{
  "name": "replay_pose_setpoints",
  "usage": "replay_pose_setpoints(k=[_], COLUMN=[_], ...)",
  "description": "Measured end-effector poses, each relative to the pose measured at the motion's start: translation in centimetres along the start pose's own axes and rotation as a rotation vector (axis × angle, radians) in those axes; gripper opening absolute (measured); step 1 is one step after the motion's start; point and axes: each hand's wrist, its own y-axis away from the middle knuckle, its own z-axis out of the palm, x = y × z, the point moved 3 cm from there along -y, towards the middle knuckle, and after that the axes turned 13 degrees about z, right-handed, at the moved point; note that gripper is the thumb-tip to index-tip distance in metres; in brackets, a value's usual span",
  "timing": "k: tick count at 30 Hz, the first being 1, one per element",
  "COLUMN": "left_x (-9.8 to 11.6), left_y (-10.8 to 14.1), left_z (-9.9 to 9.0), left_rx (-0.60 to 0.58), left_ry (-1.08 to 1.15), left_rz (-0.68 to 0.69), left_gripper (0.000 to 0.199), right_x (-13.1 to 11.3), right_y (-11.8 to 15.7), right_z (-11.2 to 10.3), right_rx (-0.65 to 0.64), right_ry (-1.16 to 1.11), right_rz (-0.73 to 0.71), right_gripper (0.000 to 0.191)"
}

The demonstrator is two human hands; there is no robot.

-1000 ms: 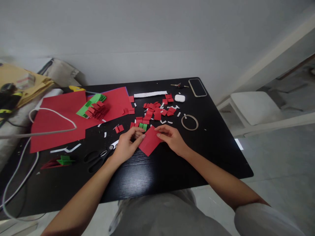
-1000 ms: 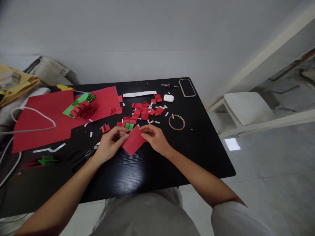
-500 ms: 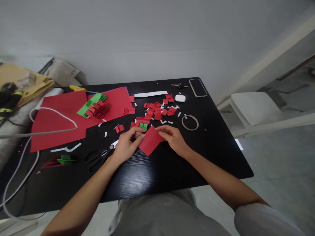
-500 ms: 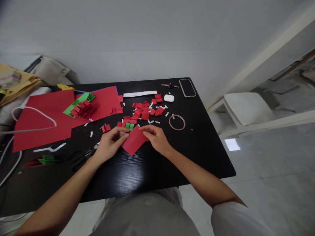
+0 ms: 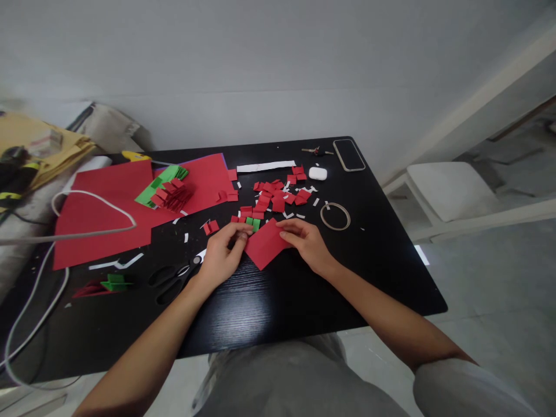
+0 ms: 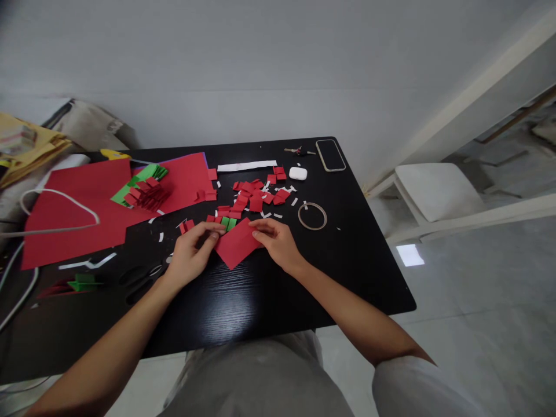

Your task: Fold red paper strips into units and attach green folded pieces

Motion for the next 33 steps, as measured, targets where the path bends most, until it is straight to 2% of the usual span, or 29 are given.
replay_pose_setpoints(k=[6, 14, 19, 23, 26, 30, 33], left_x=[-0.2, -0.1, -0.2, -0.8, -1.1, -1.1, -1.1], left_y=[0.1, 0.1, -0.7, -0.9, -0.8, -0.6, -0.5], left_z=[0.1, 0.1, -0.9, -1.0, -0.7, -0.4, -0.6], left_rx=[0.002, -0.024, 0.008, -0.081, -0.161, -0.203, -0.185], left_ry=[0.079, 0.048, -0.275, -0.511, -0.580, -0.611, -0.642], left_rz=[0.006, 0.069, 0.179, 0.200, 0.192, 0.176, 0.150], left_gripper=[0.022, 0.020, 0.023, 0.037, 0.036, 0.033, 0.034], right_x=[0.0, 0.1, -0.2, -0.1, 0.0, 0.1, 0.1], right_y=[0.0, -0.1, 0.1, 0.2, 0.2, 0.1, 0.0], right_z=[0.0, 0.0, 0.1, 0.4, 0.4, 0.3, 0.2], right_rx=[-0.005, -0.011, -0.030, -0.096, -0.121, -0.088, -0.074], right_ry=[-0.005, 0.005, 0.085, 0.074, 0.046, 0.038, 0.046], right_rz=[-0.006, 0.002, -0.041, -0.018, 0.030, 0.038, 0.042], right_gripper=[0.023, 0.022, 0.023, 0.037, 0.046, 0.040, 0.036])
